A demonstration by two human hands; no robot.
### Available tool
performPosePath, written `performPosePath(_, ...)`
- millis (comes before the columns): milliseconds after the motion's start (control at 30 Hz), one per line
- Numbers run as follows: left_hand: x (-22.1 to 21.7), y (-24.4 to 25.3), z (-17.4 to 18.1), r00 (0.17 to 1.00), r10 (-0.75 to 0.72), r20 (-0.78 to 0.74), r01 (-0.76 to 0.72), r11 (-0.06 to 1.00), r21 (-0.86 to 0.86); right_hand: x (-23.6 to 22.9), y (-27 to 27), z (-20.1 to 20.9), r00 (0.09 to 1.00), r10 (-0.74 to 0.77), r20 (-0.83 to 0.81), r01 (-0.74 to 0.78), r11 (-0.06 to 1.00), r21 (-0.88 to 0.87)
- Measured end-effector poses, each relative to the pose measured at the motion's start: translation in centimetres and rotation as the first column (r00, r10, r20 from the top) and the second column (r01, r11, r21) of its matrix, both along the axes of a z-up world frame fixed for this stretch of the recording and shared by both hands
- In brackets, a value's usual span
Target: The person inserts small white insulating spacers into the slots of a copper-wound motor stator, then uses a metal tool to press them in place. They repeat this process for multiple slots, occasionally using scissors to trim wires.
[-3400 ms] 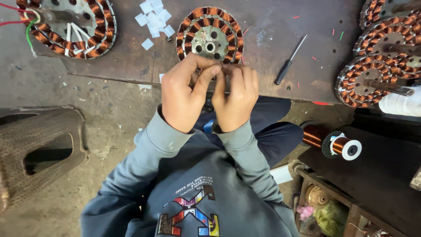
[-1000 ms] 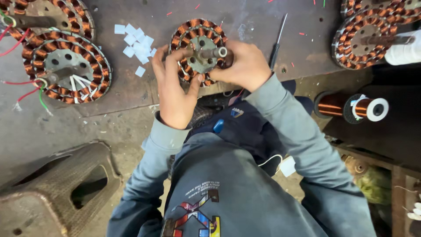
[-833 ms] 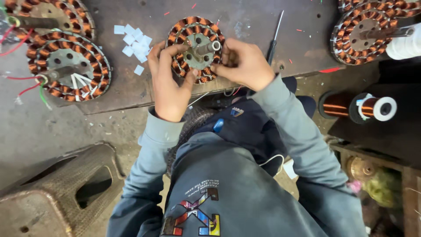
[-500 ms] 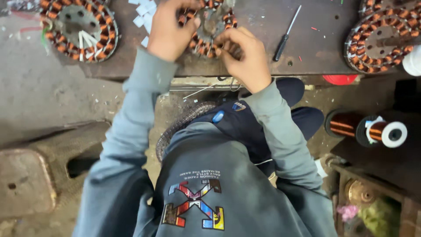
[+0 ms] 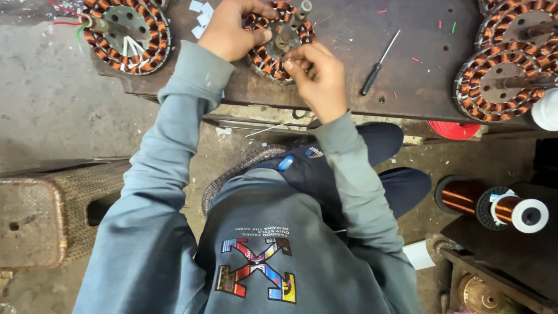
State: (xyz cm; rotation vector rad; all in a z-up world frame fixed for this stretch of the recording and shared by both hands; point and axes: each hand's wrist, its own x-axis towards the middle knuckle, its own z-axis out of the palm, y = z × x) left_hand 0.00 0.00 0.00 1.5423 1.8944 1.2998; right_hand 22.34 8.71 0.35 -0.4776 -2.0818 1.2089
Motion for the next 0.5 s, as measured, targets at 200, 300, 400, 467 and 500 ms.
performPosePath(200, 1.2, -0.4, 1.6, 0.999, 0.039, -0.031, -0.039, 0.999, -0.009, -0.2, -1.4, 0.4, 0.993, -0.095, -0.066, 0.108, 0.97, 0.219)
performPosePath(300, 1.5, -0.4, 1.8, 0.999, 0.024, -0.027, -0.024, 1.0, -0.013, 0.0, -1.8, 1.3, 0.994, -0.104, -0.014, 0.105, 0.988, 0.111)
performPosePath(400, 1.4, -0.4, 2.3, 1.0, -0.005, -0.004, 0.005, 1.0, 0.005, 0.2, -2.1, 2.7, 0.999, -0.03, 0.015, 0.03, 0.999, -0.027)
performPosePath(467, 1.5, -0.5, 2.6, 0.999, -0.006, 0.043, 0.007, 1.0, -0.022, 0.2, -2.4, 3.5, 0.999, -0.031, -0.023, 0.033, 0.993, 0.11)
performPosePath(500, 1.6, -0.6, 2.9, 0.998, -0.01, 0.061, 0.01, 1.0, 0.002, 0.1, -2.7, 3.7, 0.999, -0.03, -0.041, 0.037, 0.984, 0.175)
